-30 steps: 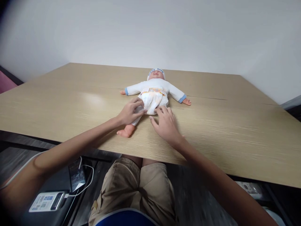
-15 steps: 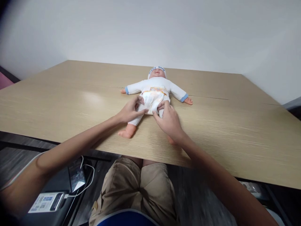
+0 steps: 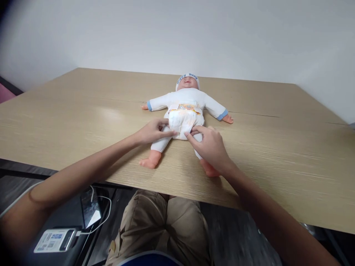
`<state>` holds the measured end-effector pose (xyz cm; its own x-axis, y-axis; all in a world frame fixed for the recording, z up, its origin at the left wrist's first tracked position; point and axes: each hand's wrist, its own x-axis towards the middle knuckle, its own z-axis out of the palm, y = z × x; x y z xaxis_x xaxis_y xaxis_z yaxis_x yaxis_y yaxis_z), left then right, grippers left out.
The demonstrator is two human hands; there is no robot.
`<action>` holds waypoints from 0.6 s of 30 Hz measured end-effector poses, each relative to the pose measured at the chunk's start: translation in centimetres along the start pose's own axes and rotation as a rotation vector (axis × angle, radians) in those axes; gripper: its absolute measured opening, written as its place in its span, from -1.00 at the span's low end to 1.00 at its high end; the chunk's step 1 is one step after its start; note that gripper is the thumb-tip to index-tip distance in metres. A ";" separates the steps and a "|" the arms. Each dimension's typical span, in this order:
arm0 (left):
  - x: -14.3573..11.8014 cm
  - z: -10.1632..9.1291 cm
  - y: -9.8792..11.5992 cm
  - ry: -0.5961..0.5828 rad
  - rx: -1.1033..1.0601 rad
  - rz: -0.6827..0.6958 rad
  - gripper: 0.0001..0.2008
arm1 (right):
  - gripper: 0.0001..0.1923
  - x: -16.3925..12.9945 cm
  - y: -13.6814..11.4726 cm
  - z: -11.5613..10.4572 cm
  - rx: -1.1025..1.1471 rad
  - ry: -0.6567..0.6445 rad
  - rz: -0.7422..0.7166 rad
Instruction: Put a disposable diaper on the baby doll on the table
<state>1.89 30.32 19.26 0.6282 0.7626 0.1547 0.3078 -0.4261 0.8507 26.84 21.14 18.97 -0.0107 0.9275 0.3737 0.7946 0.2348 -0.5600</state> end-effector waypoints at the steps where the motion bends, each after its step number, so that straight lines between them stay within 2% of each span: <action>1: 0.1 -0.1 0.0 -0.017 -0.019 -0.019 -0.61 | -0.72 0.0 0.0 0.2 -0.003 -0.004 -0.013; 4: 0.4 -0.1 -0.3 -0.035 -0.173 -0.094 -0.54 | -0.71 0.2 0.4 0.5 0.077 -0.003 0.024; 8: 0.5 -0.2 -0.8 -0.050 -0.407 -0.150 -0.50 | -0.62 0.3 1.0 0.5 0.231 -0.008 0.207; 10: 0.6 -0.2 -0.9 -0.044 -0.503 -0.170 -0.48 | -0.58 0.1 1.1 0.5 0.252 0.022 0.254; 13: 0.5 -0.2 -1.0 -0.026 -0.552 -0.201 -0.44 | -0.58 -0.1 0.9 0.5 0.231 0.091 0.207; 18: -0.4 0.0 -1.0 0.091 -0.436 -0.173 -0.57 | -0.62 -0.5 1.5 0.5 0.165 0.186 0.078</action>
<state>1.36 30.44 18.30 0.5227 0.8523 0.0190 0.0619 -0.0601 0.9963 27.75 21.23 17.57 0.1707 0.8789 0.4455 0.6789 0.2228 -0.6997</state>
